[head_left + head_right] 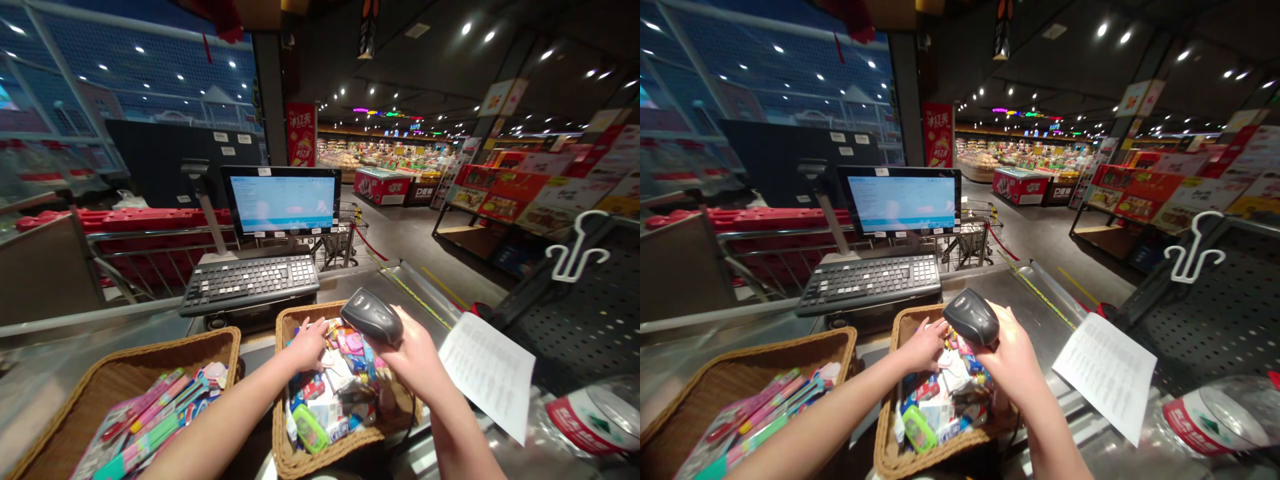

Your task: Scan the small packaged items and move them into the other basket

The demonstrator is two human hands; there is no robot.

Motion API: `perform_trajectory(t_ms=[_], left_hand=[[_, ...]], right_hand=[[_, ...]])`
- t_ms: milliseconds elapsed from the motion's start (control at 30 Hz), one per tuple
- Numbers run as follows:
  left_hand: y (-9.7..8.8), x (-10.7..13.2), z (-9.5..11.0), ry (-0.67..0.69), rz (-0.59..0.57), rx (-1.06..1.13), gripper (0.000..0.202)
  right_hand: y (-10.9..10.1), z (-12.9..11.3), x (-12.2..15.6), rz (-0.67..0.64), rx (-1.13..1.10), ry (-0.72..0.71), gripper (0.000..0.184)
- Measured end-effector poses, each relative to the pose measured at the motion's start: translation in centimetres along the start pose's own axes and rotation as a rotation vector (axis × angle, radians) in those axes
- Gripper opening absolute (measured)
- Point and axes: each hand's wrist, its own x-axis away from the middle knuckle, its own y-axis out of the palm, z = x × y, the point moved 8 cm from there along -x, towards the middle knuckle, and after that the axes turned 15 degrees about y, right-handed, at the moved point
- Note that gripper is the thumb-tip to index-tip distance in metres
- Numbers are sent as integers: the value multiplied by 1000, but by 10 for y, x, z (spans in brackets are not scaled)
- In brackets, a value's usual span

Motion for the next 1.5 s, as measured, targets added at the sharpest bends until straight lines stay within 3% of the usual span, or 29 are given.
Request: perform_trajectory(t_ms=[167,300,500,700,933,1133,1500], left_hand=[[-26,18,0,0,125,-35,41],[-66,46,4,12,313,-125,29],[-126,92,1,-92,515,-296,20],[-167,136,-1,-195,655,-406,22],[-207,177,2,-261,730,-523,22],[-223,211,-4,-299,800,-597,18],[-218,270,-25,-397,799,-630,18]], right_hand=[[0,4,1,30,23,4,29],[3,2,1,27,10,-10,32],[16,-12,0,-6,15,-28,44],[24,-29,0,32,-20,-63,46],[34,-60,0,80,-12,-131,43],[54,-89,0,65,-7,-174,40],[93,-133,8,-100,-3,-191,37]])
